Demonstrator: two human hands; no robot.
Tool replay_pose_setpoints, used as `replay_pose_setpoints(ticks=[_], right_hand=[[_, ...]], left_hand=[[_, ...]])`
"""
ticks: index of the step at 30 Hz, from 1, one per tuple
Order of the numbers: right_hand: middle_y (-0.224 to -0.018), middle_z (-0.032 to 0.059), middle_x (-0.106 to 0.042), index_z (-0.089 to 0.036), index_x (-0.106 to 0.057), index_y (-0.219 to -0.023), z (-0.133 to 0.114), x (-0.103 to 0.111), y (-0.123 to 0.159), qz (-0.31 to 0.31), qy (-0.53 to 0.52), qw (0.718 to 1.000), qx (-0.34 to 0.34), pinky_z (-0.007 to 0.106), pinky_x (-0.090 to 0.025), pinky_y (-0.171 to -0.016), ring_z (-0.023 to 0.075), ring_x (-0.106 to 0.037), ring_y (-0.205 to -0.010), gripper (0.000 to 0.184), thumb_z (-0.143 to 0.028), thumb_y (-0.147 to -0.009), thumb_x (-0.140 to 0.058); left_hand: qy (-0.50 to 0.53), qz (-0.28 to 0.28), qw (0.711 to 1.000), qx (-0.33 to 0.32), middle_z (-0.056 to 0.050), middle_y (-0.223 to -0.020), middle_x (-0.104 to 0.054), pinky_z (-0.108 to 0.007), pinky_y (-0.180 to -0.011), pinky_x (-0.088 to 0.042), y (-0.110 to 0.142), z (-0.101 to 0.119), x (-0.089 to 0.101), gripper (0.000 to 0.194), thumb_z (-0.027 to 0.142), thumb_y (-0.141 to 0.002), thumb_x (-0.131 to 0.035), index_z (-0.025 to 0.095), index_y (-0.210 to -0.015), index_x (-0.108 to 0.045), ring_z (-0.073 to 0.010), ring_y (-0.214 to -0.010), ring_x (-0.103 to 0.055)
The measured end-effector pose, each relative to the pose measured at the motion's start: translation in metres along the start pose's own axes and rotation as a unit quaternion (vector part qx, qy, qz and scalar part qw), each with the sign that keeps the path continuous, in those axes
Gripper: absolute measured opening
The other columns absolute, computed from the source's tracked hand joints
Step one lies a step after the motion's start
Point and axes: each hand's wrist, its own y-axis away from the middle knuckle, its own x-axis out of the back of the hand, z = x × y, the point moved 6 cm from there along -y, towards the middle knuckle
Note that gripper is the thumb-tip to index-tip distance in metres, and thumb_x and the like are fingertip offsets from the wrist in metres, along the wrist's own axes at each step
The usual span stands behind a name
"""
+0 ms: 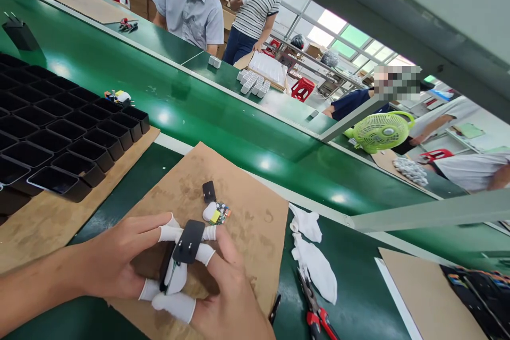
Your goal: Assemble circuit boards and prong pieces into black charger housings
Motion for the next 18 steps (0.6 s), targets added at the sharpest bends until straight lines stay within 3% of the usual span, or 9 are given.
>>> replay_pose_setpoints(ticks=[3,8,13,18], right_hand=[[-0.125,0.0099,-0.073,-0.031,-0.079,-0.14,0.0,-0.003,0.0,0.004,0.056,0.998,0.015,0.038,-0.07,-0.096,0.0304,-0.078,-0.111,0.061,-0.052,-0.087,-0.101],[-0.13,0.0137,-0.076,-0.029,-0.064,-0.159,0.0,-0.003,0.006,0.023,0.076,0.995,0.06,0.045,-0.072,-0.096,0.035,-0.08,-0.114,0.087,-0.055,-0.085,-0.101],[-0.15,0.0138,-0.071,-0.036,-0.06,-0.164,-0.001,0.001,0.016,0.053,0.097,0.99,0.091,0.05,-0.071,-0.105,0.0353,-0.079,-0.127,0.071,-0.038,-0.1,-0.091],[-0.147,0.0172,-0.07,-0.03,-0.068,-0.158,-0.012,-0.007,0.016,0.002,0.179,0.968,0.176,0.054,-0.07,-0.104,0.0364,-0.073,-0.134,0.05,-0.027,-0.108,-0.077]], left_hand=[[0.019,-0.008,0.999,0.025,0.002,-0.09,-0.059,-0.028,-0.06,-0.039,0.0,-0.003,-0.001,0.038,0.012,-0.073,-0.082,0.023,-0.102,-0.061,-0.0152,-0.071,-0.055],[0.093,-0.01,0.993,0.078,0.003,-0.094,-0.068,-0.027,-0.066,-0.048,-0.004,-0.007,0.001,0.036,0.026,-0.082,-0.09,0.024,-0.11,-0.067,-0.0153,-0.075,-0.065],[0.107,0.036,0.991,0.076,0.002,-0.092,-0.068,-0.029,-0.064,-0.048,-0.007,-0.007,0.006,0.037,0.032,-0.083,-0.095,0.024,-0.101,-0.063,-0.0162,-0.074,-0.063],[0.11,0.046,0.99,0.07,0.003,-0.092,-0.067,-0.029,-0.064,-0.045,-0.007,-0.01,0.005,0.036,0.028,-0.083,-0.093,0.023,-0.101,-0.063,-0.015,-0.073,-0.061]])
